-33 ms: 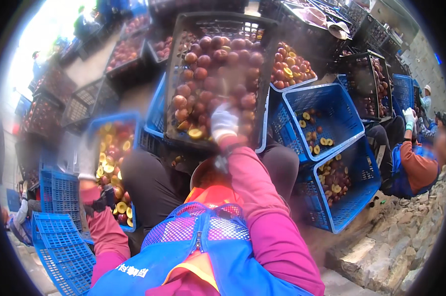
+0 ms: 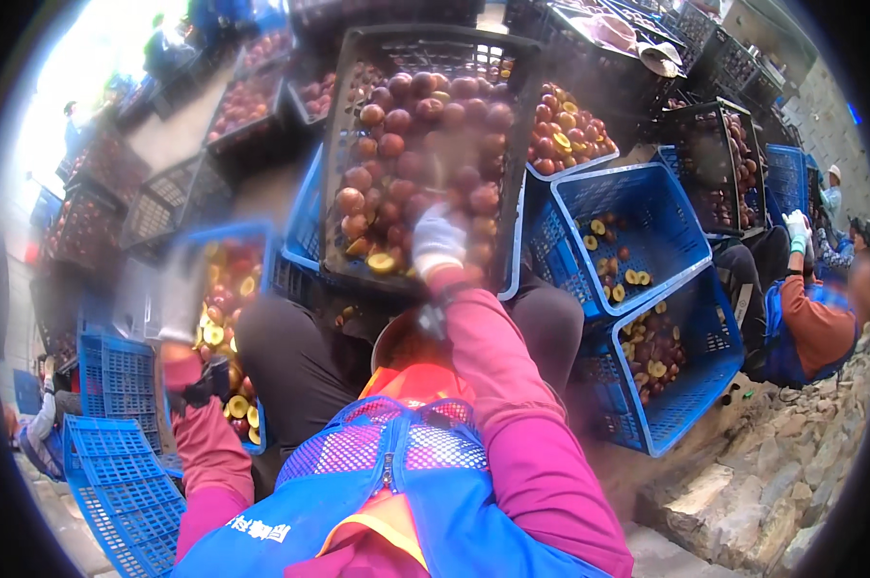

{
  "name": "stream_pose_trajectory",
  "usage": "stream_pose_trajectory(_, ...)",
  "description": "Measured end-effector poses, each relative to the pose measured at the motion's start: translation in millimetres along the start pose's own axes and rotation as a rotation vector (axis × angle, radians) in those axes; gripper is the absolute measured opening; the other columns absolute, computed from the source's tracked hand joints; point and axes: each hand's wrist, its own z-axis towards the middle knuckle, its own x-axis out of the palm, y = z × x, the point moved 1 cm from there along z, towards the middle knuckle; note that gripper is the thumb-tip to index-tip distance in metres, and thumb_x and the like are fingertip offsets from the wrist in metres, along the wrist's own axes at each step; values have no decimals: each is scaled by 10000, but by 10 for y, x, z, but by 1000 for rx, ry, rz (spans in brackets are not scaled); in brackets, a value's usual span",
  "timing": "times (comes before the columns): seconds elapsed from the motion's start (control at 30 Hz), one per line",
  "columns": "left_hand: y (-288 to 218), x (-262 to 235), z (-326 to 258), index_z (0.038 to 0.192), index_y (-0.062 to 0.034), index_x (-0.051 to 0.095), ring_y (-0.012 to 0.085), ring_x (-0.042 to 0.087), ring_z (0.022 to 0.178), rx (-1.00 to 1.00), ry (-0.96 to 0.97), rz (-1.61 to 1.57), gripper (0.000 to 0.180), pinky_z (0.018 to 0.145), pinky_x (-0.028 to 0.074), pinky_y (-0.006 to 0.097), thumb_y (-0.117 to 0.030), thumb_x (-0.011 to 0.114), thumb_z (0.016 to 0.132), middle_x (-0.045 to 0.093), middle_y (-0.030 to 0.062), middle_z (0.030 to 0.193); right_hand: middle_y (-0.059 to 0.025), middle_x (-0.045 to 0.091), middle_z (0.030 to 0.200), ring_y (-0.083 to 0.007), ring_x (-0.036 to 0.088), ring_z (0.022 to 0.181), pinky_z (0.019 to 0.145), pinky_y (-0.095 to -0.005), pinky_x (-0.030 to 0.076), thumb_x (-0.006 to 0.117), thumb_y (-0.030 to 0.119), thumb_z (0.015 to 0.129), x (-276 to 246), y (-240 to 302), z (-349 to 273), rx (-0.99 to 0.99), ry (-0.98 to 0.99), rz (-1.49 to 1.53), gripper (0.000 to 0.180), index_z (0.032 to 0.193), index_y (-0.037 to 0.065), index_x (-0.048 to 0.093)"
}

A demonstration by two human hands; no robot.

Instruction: The recorder is cutting plums in half and sorting them into crates in a food processing area.

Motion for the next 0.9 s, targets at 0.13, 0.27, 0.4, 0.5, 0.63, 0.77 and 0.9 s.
stream_pose_trajectory(0.13, -971, 975, 357, 1440, -60, 685, 393, 759, 1183, 170, 224, 68, 565, 1044, 581, 470, -428, 769, 1020, 776, 230, 1288, -315, 749, 1125, -509, 743, 1042, 884, -580, 599, 593, 289, 1046, -636, 60, -68, -25, 261, 243, 350, 1251, 18, 677)
stream_pose_trajectory(0.27, -1406, 2402, 783, 1554, -77, 584, 416, 719, 1284, 184, 506, 397, 565, 1099, 559, 532, -384, 618, 1081, 634, 247, 1542, -210, 761, 1100, -382, 762, 951, 851, -472, 604, 690, 211, 1073, -1096, -423, -341, -58, 35, 638, 302, 1324, 43, 682)
stream_pose_trajectory(0.4, -957, 3382, 962, 1536, -72, 572, 454, 738, 1244, 69, 311, 495, 477, 1002, 595, 600, -322, 490, 1138, 572, 265, 1554, -139, 759, 1122, -238, 753, 957, 861, -392, 605, 705, 150, 1089, -1529, -776, -715, -200, 20, 782, 295, 1351, 20, 672)
stream_pose_trajectory(0.5, -987, 3446, 931, 1508, -93, 603, 455, 753, 1213, 104, 323, 540, 456, 963, 608, 602, -326, 547, 1120, 584, 278, 1528, -105, 769, 1160, -185, 740, 986, 876, -380, 607, 693, 135, 1108, -1786, -1015, -911, -394, -45, 443, 284, 1360, 6, 667)
stream_pose_trajectory(0.63, -1225, 3214, 721, 1449, -104, 650, 426, 775, 1162, 39, 391, 433, 502, 940, 625, 554, -391, 698, 1039, 673, 283, 1415, -196, 773, 1156, -381, 764, 918, 813, -451, 611, 723, 194, 1090, -1928, -1190, -1084, -345, 108, 544, 382, 1431, 35, 653)
stream_pose_trajectory(0.77, -930, 2839, 242, 1360, -111, 693, 304, 779, 1035, -174, 506, -428, 549, 859, 633, 443, -452, 838, 954, 750, 144, 1228, -234, 772, 1121, -476, 757, 908, 769, -515, 610, 706, 218, 1093, -2074, -963, -1236, -360, 96, 377, 420, 1475, 62, 629)
stream_pose_trajectory(0.9, -1357, 2055, -521, 1339, -111, 713, 191, 738, 1057, -563, 606, -1484, 370, 926, 617, 383, -332, 780, 1050, 746, 26, 1188, -250, 775, 1116, -478, 761, 959, 809, -566, 601, 713, 294, 1084, -2193, -562, -1344, -420, 164, 412, 479, 1491, 64, 607)
